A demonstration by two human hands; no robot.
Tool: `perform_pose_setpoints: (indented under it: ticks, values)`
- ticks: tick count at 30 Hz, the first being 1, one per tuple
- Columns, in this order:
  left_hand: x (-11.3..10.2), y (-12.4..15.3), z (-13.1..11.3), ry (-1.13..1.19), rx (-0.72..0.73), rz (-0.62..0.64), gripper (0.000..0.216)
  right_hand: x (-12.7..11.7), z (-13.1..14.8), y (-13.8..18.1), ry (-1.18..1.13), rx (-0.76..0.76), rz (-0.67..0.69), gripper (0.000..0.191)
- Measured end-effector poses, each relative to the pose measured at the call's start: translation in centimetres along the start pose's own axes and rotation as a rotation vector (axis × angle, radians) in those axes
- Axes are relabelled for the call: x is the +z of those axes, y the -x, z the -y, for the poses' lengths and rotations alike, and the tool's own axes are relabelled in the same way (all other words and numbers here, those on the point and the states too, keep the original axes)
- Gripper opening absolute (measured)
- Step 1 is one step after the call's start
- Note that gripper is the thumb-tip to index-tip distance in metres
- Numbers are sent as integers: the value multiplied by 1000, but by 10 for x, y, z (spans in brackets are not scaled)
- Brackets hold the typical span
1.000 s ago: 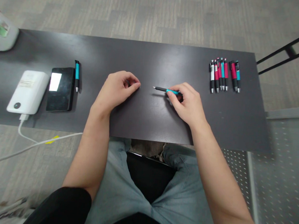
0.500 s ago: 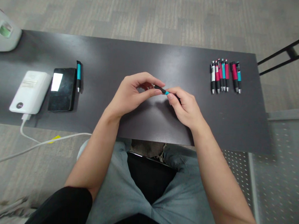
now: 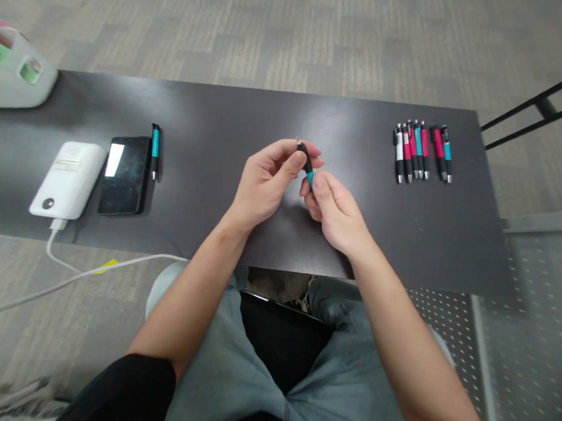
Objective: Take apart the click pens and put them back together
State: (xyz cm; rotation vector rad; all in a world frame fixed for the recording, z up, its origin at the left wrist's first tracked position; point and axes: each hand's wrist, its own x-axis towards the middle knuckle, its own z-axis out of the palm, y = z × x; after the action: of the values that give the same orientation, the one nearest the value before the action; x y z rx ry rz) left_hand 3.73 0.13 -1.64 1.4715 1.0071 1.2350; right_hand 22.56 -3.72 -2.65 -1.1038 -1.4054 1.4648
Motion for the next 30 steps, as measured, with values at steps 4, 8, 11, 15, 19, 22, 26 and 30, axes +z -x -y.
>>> perform_pose_setpoints:
  ticks: [4,8,11,15,19,22,26,30]
  values:
    - [17,-4,16,216,118,-125,55,6,8,1,273,-140,-168,64]
    - [24,-6,24,331,178,-242,52,4,7,1,489,-240,-244,47]
    - [22,-8,21,306,193,-277,62,-3,4,0,539,-337,-264,33]
    - [14,-11,16,251,199,-216,67,-17,5,1,572,-333,-268,38]
    - [7,-11,15,147,191,-183,65,-28,3,-1,625,-402,-228,44]
    - [5,-10,15,88,162,-173,68,-32,-3,-3,659,-436,-222,34]
    - [4,-8,14,28,111,-162,68,-34,-5,-2,656,-386,-231,35]
    - [3,-7,14,-7,119,-140,69,-35,1,-4,672,-421,-221,36]
